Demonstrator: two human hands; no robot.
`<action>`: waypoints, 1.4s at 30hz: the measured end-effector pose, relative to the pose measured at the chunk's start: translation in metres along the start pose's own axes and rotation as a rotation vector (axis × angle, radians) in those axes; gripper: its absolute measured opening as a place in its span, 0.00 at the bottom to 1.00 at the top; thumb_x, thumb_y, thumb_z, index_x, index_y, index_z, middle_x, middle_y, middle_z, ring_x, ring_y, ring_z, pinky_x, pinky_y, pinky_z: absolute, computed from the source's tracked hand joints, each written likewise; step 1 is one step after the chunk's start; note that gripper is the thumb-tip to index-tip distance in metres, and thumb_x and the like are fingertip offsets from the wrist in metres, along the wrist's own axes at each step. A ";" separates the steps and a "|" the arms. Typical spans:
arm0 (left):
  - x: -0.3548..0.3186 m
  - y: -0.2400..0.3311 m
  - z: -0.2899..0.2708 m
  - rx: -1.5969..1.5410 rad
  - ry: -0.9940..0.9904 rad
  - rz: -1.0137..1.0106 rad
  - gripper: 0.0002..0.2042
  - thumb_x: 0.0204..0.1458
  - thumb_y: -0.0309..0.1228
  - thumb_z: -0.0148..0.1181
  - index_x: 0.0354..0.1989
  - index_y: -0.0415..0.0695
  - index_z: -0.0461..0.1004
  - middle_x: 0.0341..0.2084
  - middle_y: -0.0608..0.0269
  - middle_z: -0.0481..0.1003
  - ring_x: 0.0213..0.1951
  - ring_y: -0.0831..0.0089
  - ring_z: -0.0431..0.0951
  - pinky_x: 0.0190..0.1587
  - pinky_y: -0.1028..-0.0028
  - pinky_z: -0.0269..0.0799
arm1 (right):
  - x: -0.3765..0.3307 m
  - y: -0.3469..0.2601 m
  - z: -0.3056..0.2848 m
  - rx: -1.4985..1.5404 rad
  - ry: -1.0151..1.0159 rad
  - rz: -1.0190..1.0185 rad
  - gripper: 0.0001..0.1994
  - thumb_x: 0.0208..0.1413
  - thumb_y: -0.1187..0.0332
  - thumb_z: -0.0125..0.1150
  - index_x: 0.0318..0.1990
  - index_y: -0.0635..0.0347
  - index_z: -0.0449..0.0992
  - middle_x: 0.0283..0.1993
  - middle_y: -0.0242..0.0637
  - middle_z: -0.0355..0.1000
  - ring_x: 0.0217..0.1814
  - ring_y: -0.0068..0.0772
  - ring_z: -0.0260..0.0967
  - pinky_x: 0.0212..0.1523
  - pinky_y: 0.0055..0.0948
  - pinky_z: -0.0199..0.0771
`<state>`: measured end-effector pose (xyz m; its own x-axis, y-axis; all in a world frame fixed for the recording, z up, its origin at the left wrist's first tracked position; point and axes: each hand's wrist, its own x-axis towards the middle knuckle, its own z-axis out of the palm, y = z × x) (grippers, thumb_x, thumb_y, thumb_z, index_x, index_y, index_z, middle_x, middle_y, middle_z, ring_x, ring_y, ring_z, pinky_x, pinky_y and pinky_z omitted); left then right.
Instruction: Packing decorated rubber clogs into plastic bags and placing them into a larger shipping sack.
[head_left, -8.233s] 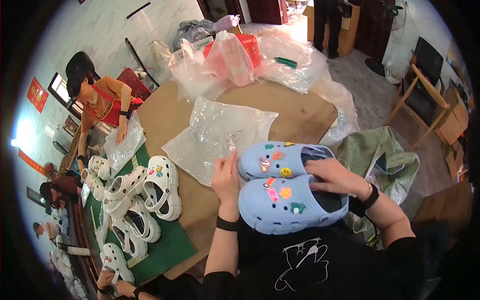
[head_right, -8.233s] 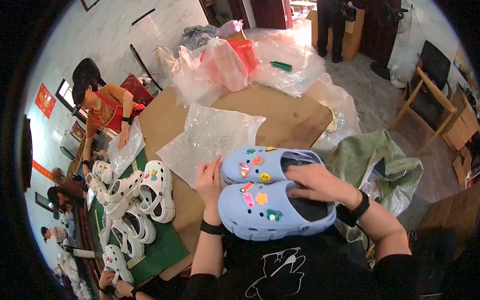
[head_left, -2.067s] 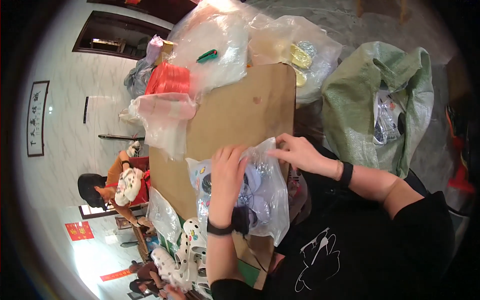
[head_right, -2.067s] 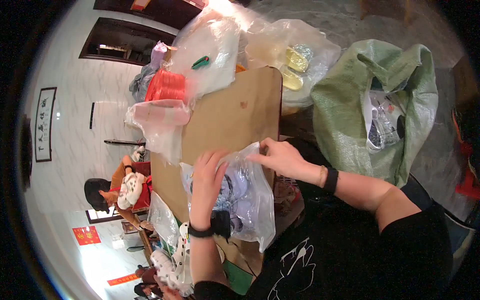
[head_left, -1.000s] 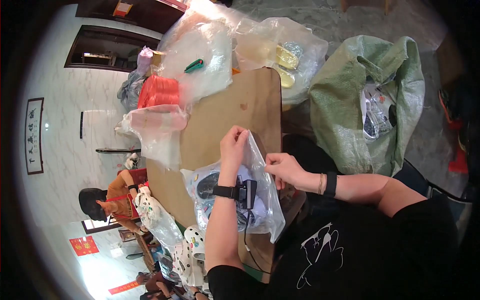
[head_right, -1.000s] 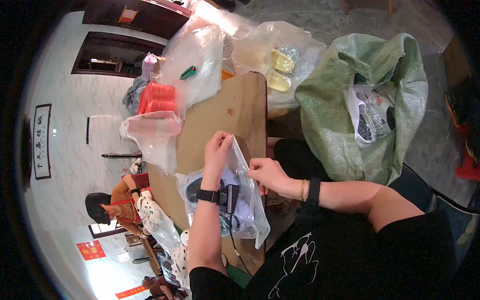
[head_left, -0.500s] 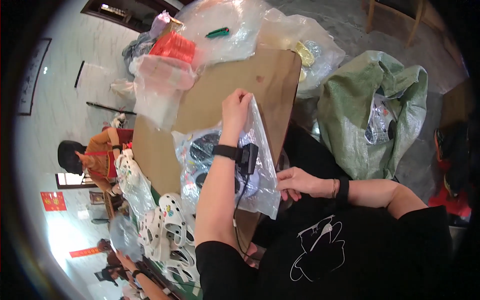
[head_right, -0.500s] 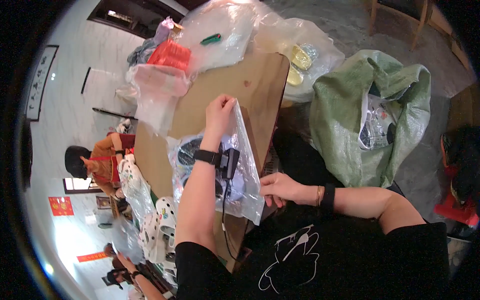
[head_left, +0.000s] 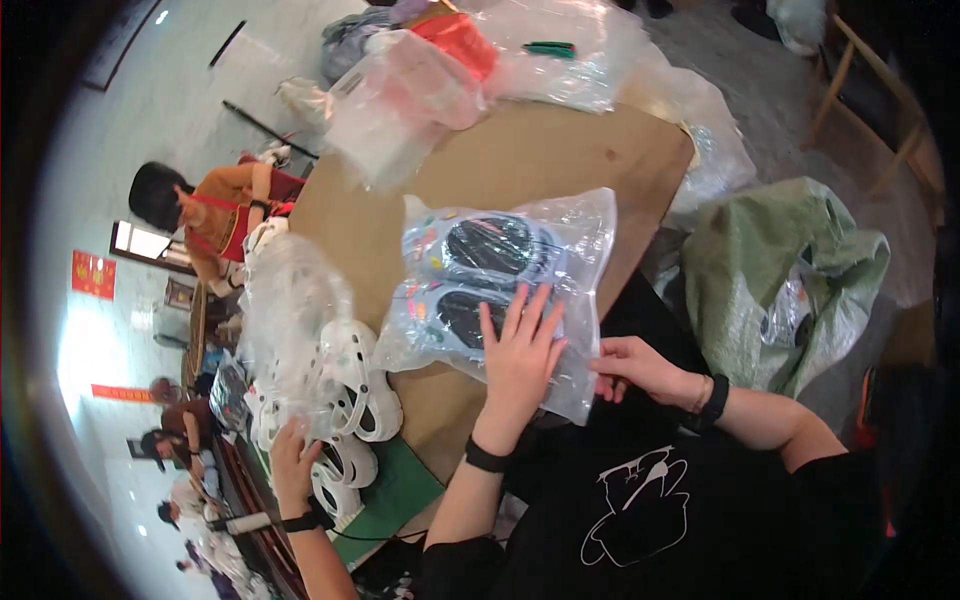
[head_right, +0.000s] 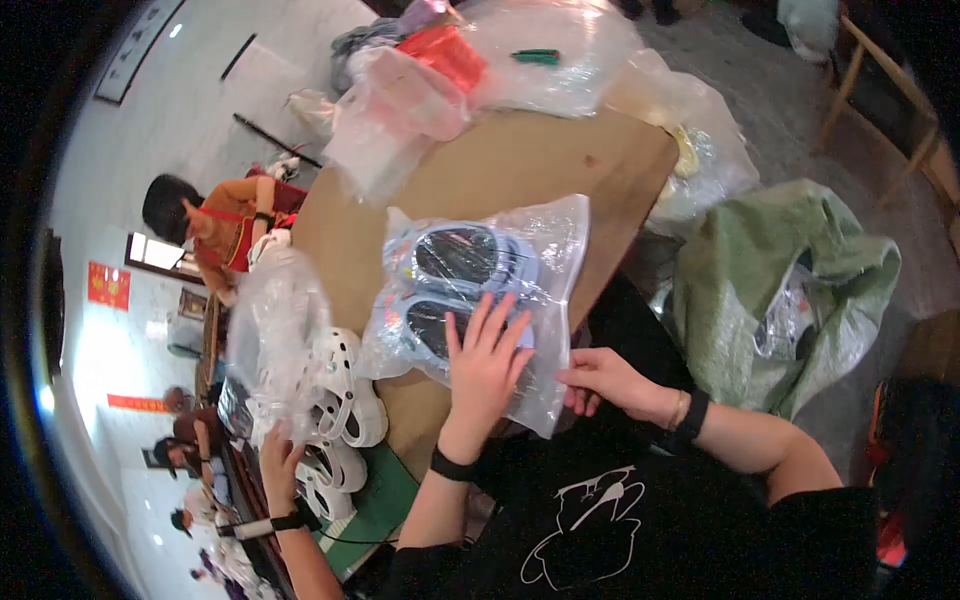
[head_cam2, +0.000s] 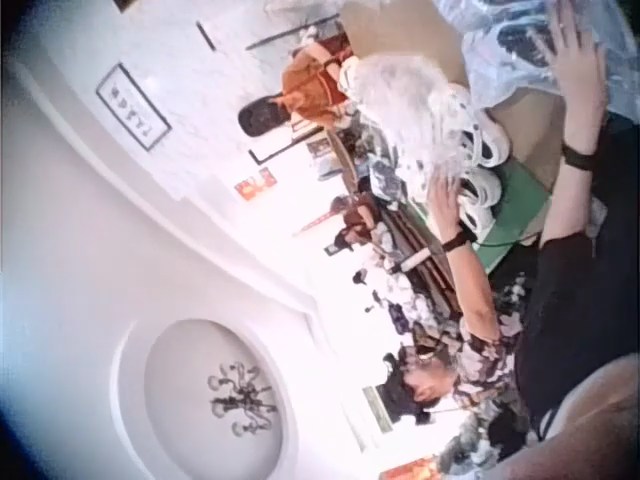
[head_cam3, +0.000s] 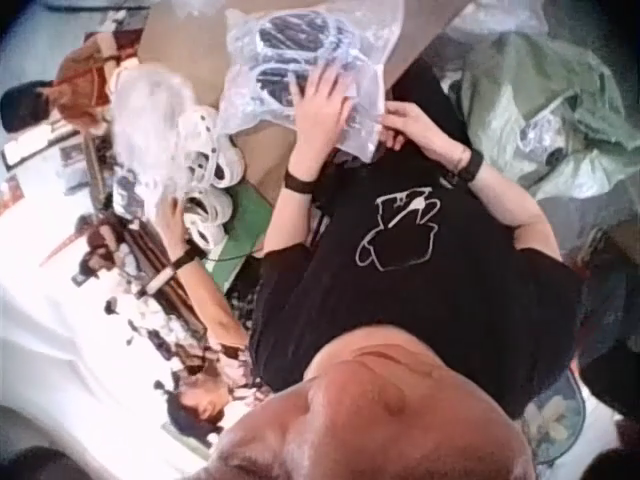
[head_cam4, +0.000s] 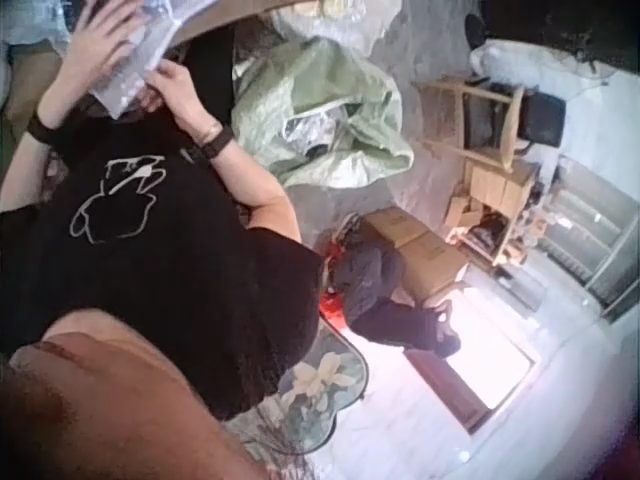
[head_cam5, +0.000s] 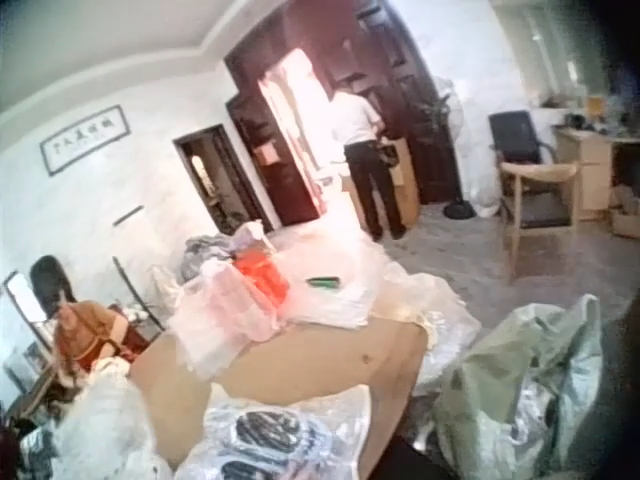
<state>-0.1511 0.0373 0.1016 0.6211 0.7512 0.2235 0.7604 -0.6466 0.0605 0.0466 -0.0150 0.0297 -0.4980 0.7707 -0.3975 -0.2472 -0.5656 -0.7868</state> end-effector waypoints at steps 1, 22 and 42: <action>-0.002 0.002 0.003 0.005 0.022 -0.023 0.24 0.49 0.37 0.63 0.58 0.52 0.71 0.62 0.62 0.64 0.68 0.57 0.56 0.67 0.41 0.39 | -0.005 -0.009 0.002 -0.025 0.014 0.037 0.13 0.64 0.60 0.55 0.37 0.62 0.75 0.28 0.33 0.75 0.27 0.21 0.73 0.24 0.19 0.72; -0.111 -0.050 -0.062 0.376 0.641 -0.760 0.34 0.50 0.29 0.62 0.67 0.47 0.55 0.59 0.49 0.64 0.64 0.48 0.60 0.69 0.46 0.40 | 0.157 -0.135 -0.036 -0.958 0.117 -0.513 0.28 0.56 0.56 0.61 0.62 0.57 0.69 0.58 0.47 0.71 0.59 0.37 0.68 0.60 0.31 0.64; -0.103 -0.041 0.078 -0.090 0.223 -0.530 0.23 0.47 0.24 0.57 0.55 0.36 0.68 0.57 0.44 0.64 0.58 0.45 0.61 0.64 0.50 0.51 | 0.016 -0.074 -0.069 -0.443 0.542 -0.415 0.34 0.53 0.56 0.64 0.66 0.60 0.62 0.63 0.45 0.64 0.64 0.35 0.62 0.64 0.29 0.61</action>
<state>-0.2314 -0.0031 -0.0001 0.0975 0.9357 0.3391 0.9313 -0.2059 0.3005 0.1139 0.0596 0.0494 0.0611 0.9913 -0.1164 0.0855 -0.1214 -0.9889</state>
